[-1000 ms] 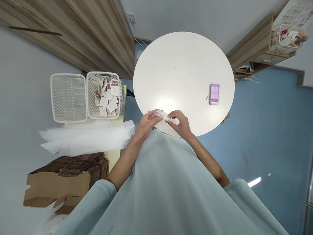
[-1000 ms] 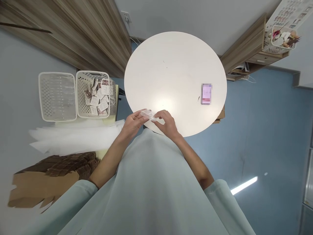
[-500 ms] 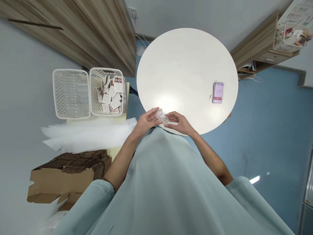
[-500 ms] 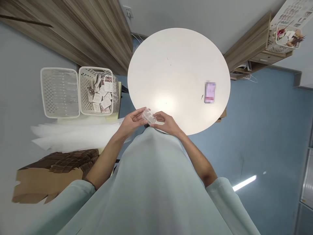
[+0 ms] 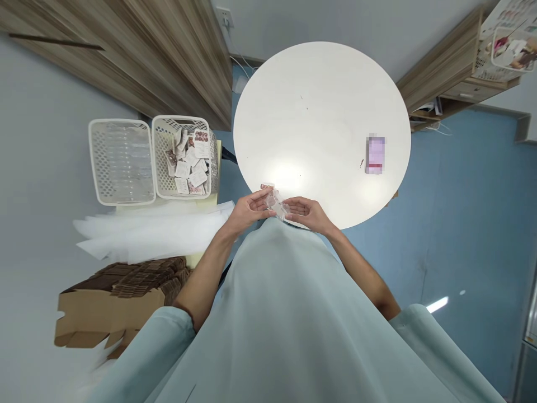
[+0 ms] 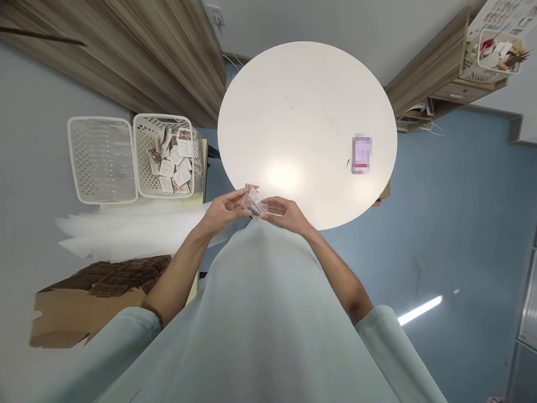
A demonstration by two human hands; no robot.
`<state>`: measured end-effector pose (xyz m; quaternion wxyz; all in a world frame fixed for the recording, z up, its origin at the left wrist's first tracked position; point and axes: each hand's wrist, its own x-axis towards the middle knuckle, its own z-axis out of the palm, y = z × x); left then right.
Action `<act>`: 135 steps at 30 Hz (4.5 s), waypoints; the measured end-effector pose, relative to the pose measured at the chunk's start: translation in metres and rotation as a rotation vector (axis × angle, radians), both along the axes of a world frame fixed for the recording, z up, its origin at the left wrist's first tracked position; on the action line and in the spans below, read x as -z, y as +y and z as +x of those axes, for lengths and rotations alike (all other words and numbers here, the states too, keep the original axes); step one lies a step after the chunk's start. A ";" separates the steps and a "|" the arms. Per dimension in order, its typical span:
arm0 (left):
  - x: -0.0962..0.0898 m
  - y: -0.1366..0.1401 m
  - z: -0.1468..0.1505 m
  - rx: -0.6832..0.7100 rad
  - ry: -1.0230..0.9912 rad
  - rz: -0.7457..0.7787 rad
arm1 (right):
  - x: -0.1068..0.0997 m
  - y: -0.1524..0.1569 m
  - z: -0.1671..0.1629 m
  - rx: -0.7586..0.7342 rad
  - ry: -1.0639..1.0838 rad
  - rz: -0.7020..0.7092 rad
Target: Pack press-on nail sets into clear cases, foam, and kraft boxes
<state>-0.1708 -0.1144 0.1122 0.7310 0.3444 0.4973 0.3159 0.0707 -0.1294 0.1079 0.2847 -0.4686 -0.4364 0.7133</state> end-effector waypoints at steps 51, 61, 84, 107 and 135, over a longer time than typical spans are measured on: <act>0.040 -0.040 -0.133 -0.441 0.136 -0.178 | 0.127 0.076 -0.086 -0.340 -0.991 0.323; 0.037 -0.027 -0.129 -0.362 0.096 -0.159 | 0.125 0.062 -0.082 -0.250 -1.013 0.277; 0.012 0.019 0.023 -0.054 -0.079 -0.035 | -0.030 0.042 0.018 0.131 -0.446 0.350; -0.008 0.013 0.058 -0.095 -0.064 -0.018 | -0.035 0.026 0.044 -0.163 -0.766 0.703; 0.010 -0.004 0.022 -0.177 -0.156 -0.100 | -0.046 0.045 0.020 0.128 -0.286 0.363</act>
